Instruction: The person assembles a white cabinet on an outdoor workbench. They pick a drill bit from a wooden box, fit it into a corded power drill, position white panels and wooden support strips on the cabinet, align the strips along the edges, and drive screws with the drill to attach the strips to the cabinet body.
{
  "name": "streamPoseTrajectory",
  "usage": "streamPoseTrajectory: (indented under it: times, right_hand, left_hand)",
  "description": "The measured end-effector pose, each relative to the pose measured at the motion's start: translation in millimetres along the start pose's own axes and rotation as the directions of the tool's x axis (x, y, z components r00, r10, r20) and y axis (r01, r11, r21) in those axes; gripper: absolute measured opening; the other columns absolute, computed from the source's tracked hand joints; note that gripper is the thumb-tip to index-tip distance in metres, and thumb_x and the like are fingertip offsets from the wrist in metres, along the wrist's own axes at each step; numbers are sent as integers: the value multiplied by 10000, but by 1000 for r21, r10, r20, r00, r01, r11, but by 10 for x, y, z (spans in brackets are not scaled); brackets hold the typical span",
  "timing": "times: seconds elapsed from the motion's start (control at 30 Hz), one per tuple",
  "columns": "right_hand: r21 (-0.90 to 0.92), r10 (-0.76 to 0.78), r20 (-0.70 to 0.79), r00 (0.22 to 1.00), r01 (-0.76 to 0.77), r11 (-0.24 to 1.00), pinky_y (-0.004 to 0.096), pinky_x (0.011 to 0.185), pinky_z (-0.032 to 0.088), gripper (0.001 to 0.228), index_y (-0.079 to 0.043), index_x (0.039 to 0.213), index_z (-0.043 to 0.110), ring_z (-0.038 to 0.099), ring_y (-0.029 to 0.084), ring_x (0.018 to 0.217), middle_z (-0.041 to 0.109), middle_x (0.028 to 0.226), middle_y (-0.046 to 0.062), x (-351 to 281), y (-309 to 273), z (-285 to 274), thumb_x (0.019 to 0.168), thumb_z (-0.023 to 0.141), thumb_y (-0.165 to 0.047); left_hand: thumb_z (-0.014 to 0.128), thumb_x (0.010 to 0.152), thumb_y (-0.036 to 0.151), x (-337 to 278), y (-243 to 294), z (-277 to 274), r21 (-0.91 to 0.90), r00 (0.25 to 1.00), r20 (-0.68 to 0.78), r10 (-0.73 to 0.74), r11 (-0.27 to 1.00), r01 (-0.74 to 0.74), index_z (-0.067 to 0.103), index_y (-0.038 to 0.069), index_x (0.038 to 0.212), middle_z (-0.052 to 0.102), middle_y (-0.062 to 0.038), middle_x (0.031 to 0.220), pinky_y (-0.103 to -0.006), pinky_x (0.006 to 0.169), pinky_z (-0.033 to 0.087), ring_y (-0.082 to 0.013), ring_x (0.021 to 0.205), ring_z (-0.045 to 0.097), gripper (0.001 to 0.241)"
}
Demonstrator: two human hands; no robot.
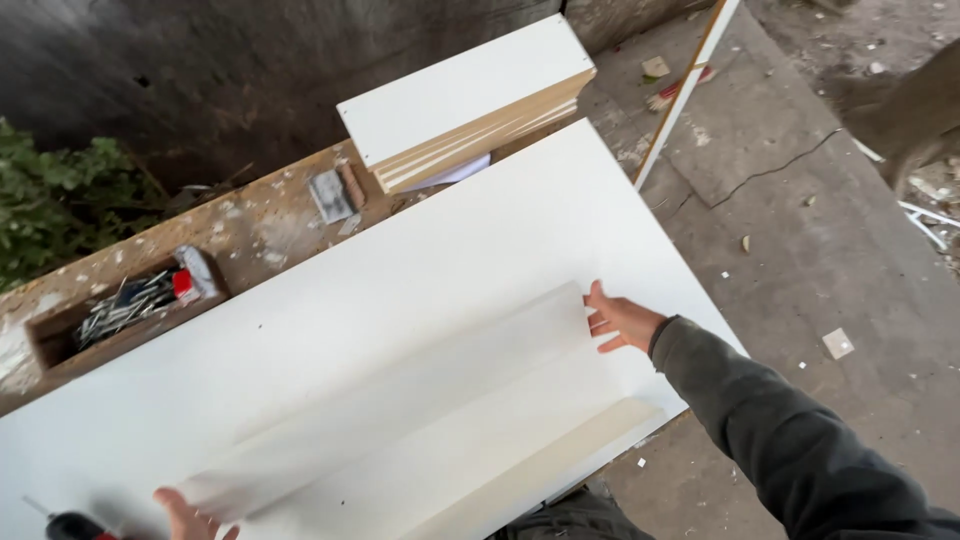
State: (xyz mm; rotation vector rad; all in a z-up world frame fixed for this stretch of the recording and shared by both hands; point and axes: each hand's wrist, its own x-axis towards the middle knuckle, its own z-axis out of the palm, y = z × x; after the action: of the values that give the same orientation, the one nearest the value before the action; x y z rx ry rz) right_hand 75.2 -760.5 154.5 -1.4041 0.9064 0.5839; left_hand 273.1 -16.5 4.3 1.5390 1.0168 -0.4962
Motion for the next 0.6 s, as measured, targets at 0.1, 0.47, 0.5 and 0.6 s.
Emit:
streamPoseTrajectory:
  times: [0.1, 0.47, 0.5, 0.6]
  right_hand:
    - [-81, -9, 34, 999, 12, 997, 501, 987, 572, 1030, -36, 1582, 300, 600, 334, 1261, 596, 1363, 220, -324, -137, 40, 887, 281, -797]
    - [-342, 19, 147, 989, 32, 939, 412, 749, 681, 914, -181, 1570, 405, 746, 232, 1015, 756, 1053, 121, -752, -344, -15, 880, 241, -758]
    - [-354, -29, 158, 987, 84, 932, 427, 729, 678, 790, -149, 1552, 427, 727, 229, 1035, 739, 1113, 114, -605, -229, -79, 917, 364, -615]
    - [-351, -88, 188, 978, 150, 924, 430, 743, 665, 638, -106, 1539, 427, 689, 223, 1089, 703, 1227, 111, -500, -42, -75, 968, 523, -374]
  left_hand:
    - [231, 847, 955, 302, 6, 37, 10, 994, -105, -39, 999, 40, 343, 187, 1624, 412, -73, 1617, -608, 1174, 294, -344, 1470, 384, 1098]
    - [297, 828, 929, 122, 232, -91, 136, 976, -197, -97, 983, 125, 256, 181, 1622, 300, -102, 1630, -618, 1185, 288, -344, 1487, 317, 1092]
    - [307, 825, 925, 78, 217, -140, 161, 971, -214, -108, 976, 145, 243, 180, 1622, 283, -106, 1632, -619, 1187, 288, -343, 1490, 306, 1093]
    - [327, 829, 921, -730, 308, -38, 222, 995, -94, -38, 973, 58, 234, 165, 1627, 292, -124, 1642, -581, 1210, 230, -327, 1510, 291, 1103]
